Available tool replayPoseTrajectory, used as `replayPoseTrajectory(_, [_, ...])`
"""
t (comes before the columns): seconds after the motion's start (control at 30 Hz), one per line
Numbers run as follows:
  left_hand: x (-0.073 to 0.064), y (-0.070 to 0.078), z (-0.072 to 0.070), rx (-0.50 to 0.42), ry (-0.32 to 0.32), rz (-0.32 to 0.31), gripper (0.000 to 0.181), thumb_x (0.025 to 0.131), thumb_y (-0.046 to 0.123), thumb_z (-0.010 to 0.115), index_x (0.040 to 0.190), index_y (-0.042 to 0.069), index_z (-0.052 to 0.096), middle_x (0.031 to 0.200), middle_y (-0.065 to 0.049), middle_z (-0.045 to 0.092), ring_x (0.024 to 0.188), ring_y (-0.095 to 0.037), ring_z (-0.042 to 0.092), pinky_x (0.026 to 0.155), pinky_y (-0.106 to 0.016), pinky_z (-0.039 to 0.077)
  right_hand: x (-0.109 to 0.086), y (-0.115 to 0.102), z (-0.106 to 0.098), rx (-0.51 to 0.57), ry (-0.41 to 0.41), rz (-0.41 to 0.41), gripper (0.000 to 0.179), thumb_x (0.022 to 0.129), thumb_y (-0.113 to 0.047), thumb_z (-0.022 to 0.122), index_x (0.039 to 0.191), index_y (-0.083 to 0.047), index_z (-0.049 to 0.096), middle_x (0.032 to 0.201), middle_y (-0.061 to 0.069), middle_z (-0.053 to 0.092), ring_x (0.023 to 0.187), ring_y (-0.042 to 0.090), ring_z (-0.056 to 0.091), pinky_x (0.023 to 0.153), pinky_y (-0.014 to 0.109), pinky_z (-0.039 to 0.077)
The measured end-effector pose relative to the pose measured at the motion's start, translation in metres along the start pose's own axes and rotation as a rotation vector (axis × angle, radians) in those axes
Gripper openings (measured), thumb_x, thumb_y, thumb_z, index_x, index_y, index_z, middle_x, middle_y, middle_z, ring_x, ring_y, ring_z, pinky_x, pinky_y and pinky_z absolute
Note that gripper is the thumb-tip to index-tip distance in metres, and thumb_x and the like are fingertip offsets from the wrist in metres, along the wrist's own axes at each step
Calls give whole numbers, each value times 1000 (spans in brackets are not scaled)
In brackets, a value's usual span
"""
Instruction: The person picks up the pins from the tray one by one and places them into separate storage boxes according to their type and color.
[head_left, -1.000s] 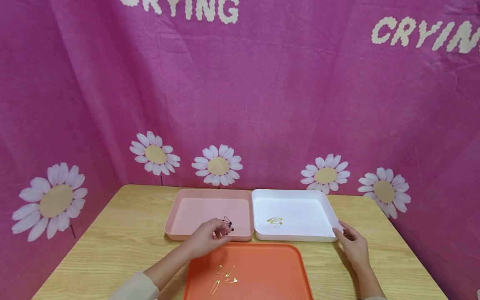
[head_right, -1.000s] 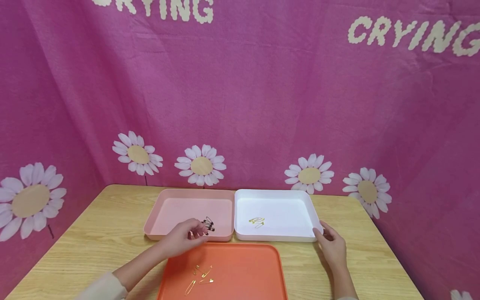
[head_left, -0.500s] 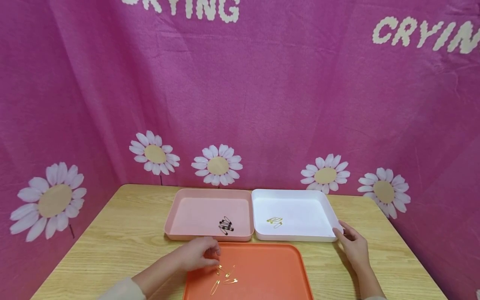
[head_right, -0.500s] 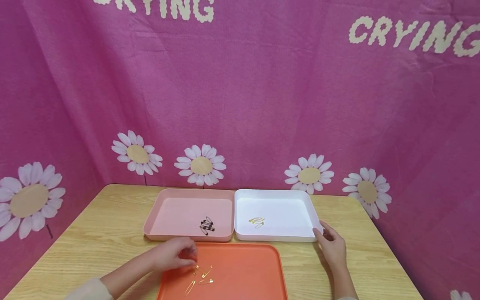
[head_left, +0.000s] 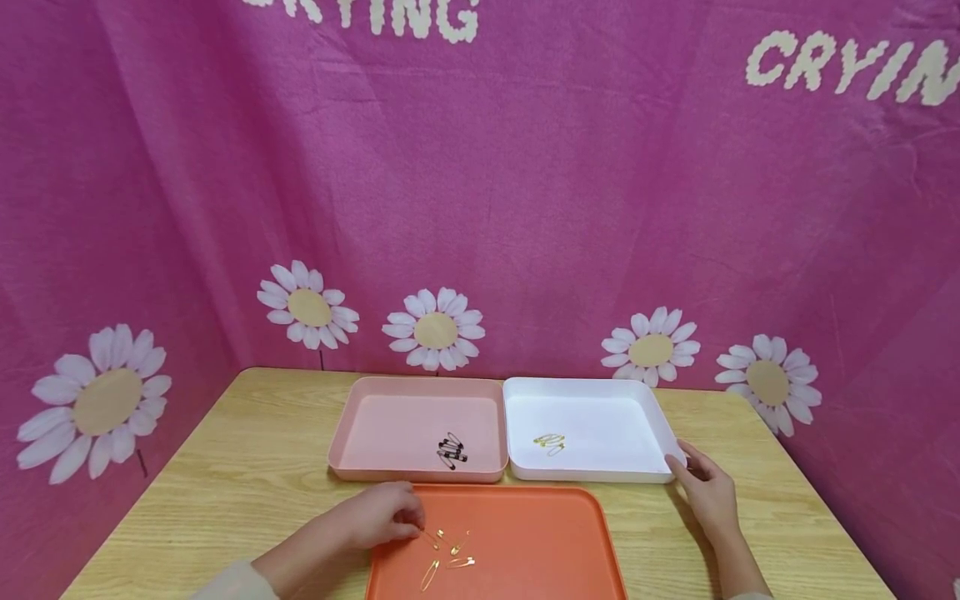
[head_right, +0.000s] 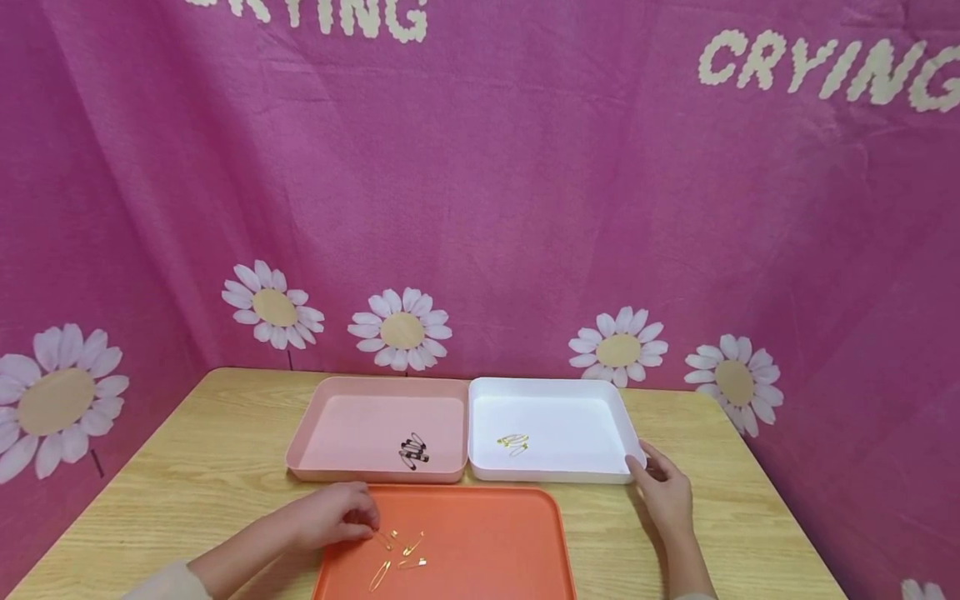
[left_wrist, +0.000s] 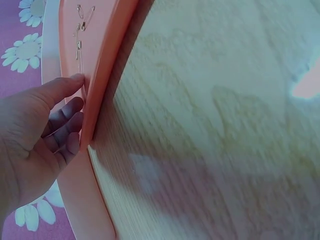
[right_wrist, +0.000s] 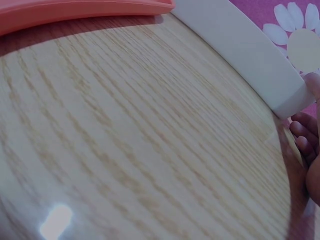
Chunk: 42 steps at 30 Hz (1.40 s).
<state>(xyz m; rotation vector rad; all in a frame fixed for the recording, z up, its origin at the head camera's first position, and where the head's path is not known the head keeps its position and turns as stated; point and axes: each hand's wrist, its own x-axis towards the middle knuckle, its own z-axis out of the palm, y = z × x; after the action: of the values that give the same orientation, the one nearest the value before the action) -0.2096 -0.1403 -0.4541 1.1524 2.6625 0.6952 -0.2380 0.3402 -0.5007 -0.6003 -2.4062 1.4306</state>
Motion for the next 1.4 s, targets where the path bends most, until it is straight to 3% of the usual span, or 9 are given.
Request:
replayPoseTrajectory(0.63, [5,4,4,106,18,14,11,80,15,67,72,16,60,72,11,49,68,1,42,64,-15,38,2,2,-2,14,11,-19,57,84,-45,65,131,-14,55,80,-28,48,80,-6,44,68,10,38])
replayPoseTrajectory(0.9, [5,8,5,57,5,-30,11,75,13,67,71,16,57,66,10,49,62,2,40,59,-14,37,1,4,-2,18,9,-7,58,83,-46,65,131,-15,55,81,-27,48,81,-5,44,67,10,38])
replayPoseTrajectory(1.13, [6,9,11,54,33,-71,16,70,16,68,68,18,52,65,13,42,58,3,36,54,-14,32,1,4,-1,10,11,-3,57,83,-46,65,131,-15,56,83,-26,49,81,-6,44,68,10,38])
replayPoseTrajectory(1.4, [6,7,10,-54,76,-90,14,70,12,66,69,17,53,69,12,41,62,3,38,57,-15,35,3,4,1,26,17,-23,56,83,-44,66,130,-15,57,81,-28,49,79,-8,45,67,9,39])
